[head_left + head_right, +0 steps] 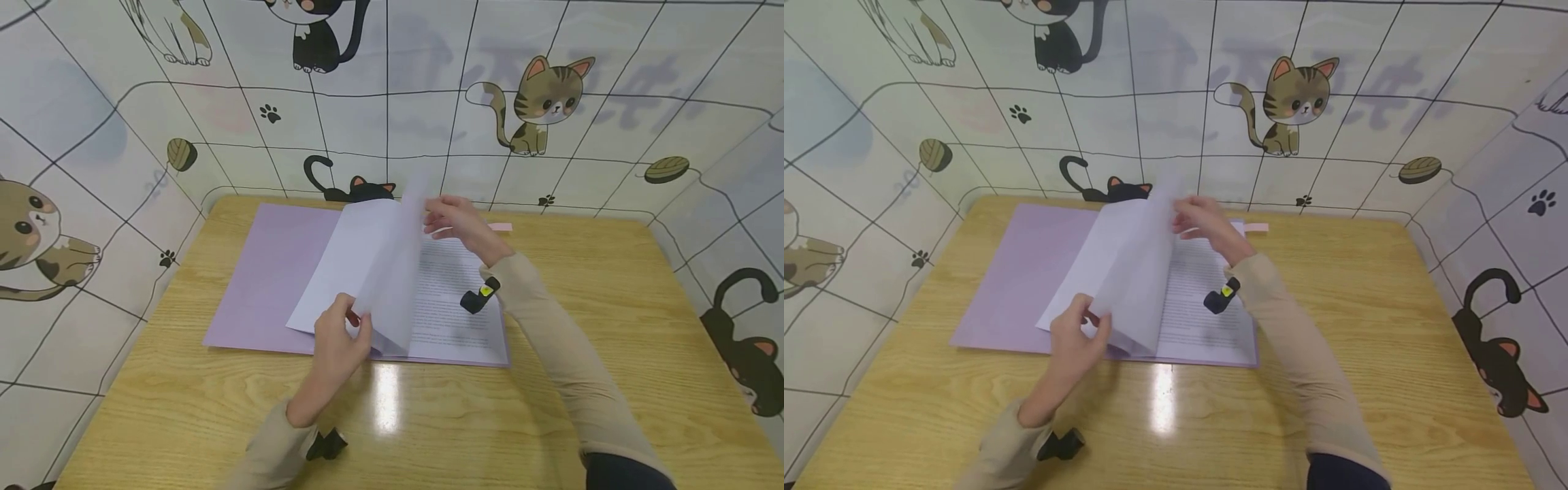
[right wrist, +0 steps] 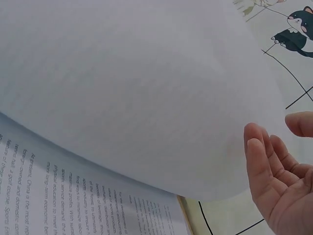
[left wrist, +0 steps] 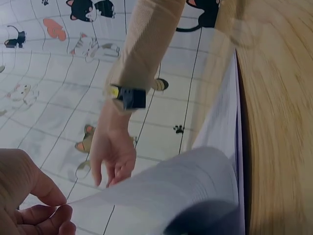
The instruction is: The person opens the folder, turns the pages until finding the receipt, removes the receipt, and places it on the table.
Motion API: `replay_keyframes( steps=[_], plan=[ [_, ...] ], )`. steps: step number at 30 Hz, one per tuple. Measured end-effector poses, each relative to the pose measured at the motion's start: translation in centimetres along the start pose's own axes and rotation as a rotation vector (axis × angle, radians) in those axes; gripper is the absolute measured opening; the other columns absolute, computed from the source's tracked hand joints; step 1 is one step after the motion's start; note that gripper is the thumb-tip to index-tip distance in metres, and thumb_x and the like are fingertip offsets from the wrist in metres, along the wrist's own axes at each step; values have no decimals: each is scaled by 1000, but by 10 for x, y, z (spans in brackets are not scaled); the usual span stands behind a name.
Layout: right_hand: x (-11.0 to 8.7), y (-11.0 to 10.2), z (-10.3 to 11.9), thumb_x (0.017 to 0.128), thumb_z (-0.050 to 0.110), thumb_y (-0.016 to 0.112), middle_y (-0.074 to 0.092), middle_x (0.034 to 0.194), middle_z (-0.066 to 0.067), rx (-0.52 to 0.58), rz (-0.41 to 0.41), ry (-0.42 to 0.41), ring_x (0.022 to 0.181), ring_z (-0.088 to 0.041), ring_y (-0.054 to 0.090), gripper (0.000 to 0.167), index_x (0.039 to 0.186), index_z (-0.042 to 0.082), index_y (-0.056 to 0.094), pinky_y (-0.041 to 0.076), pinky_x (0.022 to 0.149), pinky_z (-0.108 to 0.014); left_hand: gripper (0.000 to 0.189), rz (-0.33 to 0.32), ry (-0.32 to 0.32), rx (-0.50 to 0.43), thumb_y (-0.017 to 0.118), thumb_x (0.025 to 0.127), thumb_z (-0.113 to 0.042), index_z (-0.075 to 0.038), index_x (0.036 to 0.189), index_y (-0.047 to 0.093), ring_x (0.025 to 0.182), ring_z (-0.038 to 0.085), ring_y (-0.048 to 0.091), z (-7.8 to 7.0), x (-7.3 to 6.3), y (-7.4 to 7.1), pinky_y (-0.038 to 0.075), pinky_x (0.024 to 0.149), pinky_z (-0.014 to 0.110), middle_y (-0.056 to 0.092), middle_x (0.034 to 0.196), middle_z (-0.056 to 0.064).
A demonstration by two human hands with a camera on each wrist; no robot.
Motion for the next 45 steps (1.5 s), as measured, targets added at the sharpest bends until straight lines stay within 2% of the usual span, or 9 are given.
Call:
replay_keyframes(
  steps=[6,14,18,22,28,36,41,45],
  plan=[
    [1,-11,-9,94,25,54,62,88,-6,-36,-21,17,79,-16,63,25,106,3,55,52,77,-31,22,-16,-54,32,61,72,7,2,91,50,50,20,49,24,-2,-20,32,43,22,55,63,9],
    [9,-30,-29,95,20,51,60,90,-7,-25,-45,33,80,-16,62,28,113,-1,51,43,94,-46,41,34,-158,111,62,74,8,10,111,46,50,20,52,57,-5,-37,35,39,22,58,68,17],
    [12,-43,-41,96,21,50,59,101,-12,-73,-61,45,91,-21,60,37,123,-4,47,43,95,-43,50,50,-193,168,62,73,8,9,119,43,48,19,50,71,-7,-43,35,41,23,57,64,15],
    [18,-56,-55,97,21,48,55,117,-20,-139,-91,92,104,-28,56,41,129,-4,44,44,95,-40,55,80,-231,211,63,73,7,8,124,41,46,15,44,82,-11,-48,33,41,25,54,58,12],
    [29,-77,-75,96,20,50,52,126,-21,-272,-154,132,113,-29,51,42,130,-3,46,44,94,-37,40,124,-270,226,62,75,6,11,113,52,49,17,46,102,-18,-49,35,43,25,55,59,12],
    [39,-93,-80,89,13,57,53,124,-21,-532,-199,15,114,-33,47,38,123,-3,53,39,95,-45,32,146,-303,231,64,74,7,12,105,58,53,22,53,121,-21,-47,41,46,28,58,61,14],
    [43,-95,-82,88,7,58,52,124,-24,-620,-175,-20,114,-36,47,37,122,-6,52,39,96,-47,31,221,-352,244,63,75,6,14,104,58,59,28,59,130,-23,-42,48,53,36,63,68,17],
    [47,-95,-83,86,5,59,51,124,-24,-688,-172,-30,113,-36,46,40,124,-7,51,38,96,-47,27,291,-379,281,63,75,4,14,100,60,61,27,59,138,-25,-39,48,57,39,63,69,15]
  ],
)
Point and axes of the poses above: each hand's wrist, its own x-axis towards the middle knuckle, its own y-axis out of the palm, z = x × y, the point moved 8 cm from there along x, towards the middle knuckle
